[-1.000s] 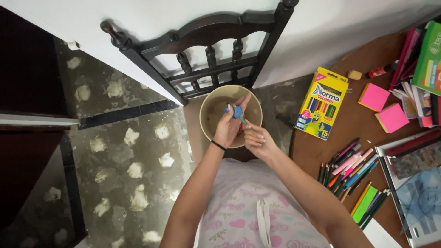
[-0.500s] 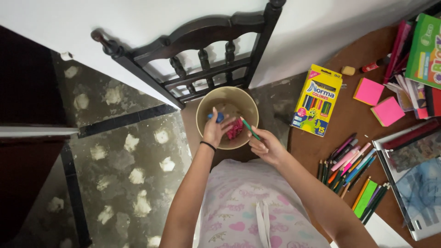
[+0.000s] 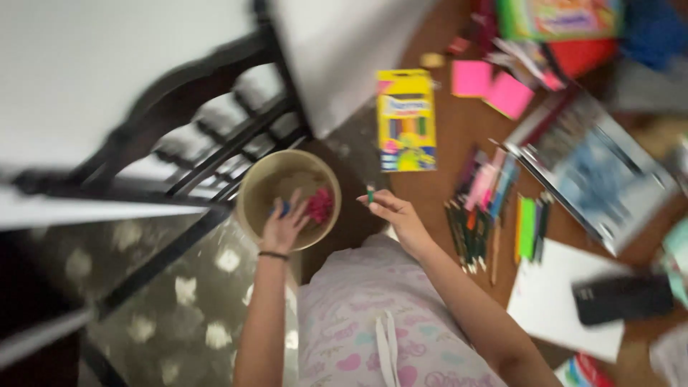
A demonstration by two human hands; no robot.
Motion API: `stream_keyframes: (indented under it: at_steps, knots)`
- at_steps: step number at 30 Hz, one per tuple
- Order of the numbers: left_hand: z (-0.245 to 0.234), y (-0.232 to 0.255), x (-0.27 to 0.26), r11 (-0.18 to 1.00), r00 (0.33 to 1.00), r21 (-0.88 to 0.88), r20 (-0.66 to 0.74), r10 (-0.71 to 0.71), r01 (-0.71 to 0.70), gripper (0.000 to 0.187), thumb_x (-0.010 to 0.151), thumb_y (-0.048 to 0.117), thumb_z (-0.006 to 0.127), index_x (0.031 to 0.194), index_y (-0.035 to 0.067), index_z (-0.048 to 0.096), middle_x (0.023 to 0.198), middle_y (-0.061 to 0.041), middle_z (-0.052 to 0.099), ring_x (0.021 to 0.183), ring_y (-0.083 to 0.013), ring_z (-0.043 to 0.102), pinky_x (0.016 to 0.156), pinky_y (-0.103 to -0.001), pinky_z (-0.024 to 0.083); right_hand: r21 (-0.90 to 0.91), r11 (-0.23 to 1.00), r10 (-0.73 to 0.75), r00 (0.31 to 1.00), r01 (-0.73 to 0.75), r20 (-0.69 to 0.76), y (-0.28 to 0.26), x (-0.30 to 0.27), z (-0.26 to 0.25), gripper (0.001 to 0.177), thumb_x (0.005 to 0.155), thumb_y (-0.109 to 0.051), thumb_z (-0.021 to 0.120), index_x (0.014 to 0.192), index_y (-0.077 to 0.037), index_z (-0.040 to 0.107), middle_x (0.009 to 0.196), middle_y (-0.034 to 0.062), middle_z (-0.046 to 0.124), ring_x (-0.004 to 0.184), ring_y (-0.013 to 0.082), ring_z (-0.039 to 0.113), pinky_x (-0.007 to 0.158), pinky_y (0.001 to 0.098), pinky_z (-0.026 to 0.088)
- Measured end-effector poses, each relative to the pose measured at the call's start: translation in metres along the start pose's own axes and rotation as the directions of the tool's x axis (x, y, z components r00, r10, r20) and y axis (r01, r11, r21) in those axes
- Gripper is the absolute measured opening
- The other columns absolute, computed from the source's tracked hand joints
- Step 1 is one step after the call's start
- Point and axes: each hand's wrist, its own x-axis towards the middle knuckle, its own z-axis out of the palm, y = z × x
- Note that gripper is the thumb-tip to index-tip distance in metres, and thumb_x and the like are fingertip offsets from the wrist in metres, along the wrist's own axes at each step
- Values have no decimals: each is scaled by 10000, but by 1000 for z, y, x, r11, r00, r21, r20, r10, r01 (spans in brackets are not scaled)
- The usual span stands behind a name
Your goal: The person is sharpening various colored pencils using a sharpener over a wastebasket.
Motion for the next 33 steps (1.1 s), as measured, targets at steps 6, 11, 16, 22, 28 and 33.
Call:
stream_keyframes:
  at_steps: [6,11,16,22,28,33]
  knots:
    - [-41,22,8,993,967,75,-234,104,-89,389,984,376,645,1341,229,592,1393,40,631,1375,-246,540,1127,-536,437,-161,975,0,724,-153,-690,11,-86,-77,328,907,-85,736,1232,-52,753,1046,9,741,920,93,626,854,264,504]
    - [-16,41,2,984,962,173,-261,83,-38,452,963,440,671,1358,233,596,1392,84,641,1364,-195,546,1151,-501,410,-370,868,-199,450,-332,-870,68,-144,-135,261,879,-101,809,1133,-46,778,948,63,760,824,155,721,757,293,569]
    - [-4,43,7,974,966,225,-252,63,-5,500,949,478,667,1385,244,589,1402,118,638,1368,-170,550,1163,-481,398,-463,806,-291,435,-368,-852,57,-149,-135,278,866,-103,806,1136,-48,770,959,102,740,833,193,736,758,308,577]
    - [16,48,7,967,963,255,-261,64,5,519,967,483,650,1409,229,551,1445,129,616,1408,-175,529,1184,-477,383,-431,819,-343,280,-379,-897,51,-192,-162,172,921,-121,783,1073,-43,765,1048,111,730,866,221,704,777,357,552]
    - [53,44,-20,974,986,215,-129,104,-74,447,1052,378,548,1459,197,514,1469,110,619,1478,-219,474,1237,-466,334,-422,694,-286,314,-584,-905,51,-217,-187,111,930,-160,776,1014,-88,761,1090,86,703,859,211,706,768,376,536]
    - [26,44,-15,992,964,59,-236,122,-111,370,1111,335,462,1413,134,533,1345,29,675,1468,-255,512,1240,-519,349,-561,240,-452,420,-792,-787,56,-208,-176,226,840,-312,844,926,-125,749,1155,60,633,1010,292,620,801,481,433]
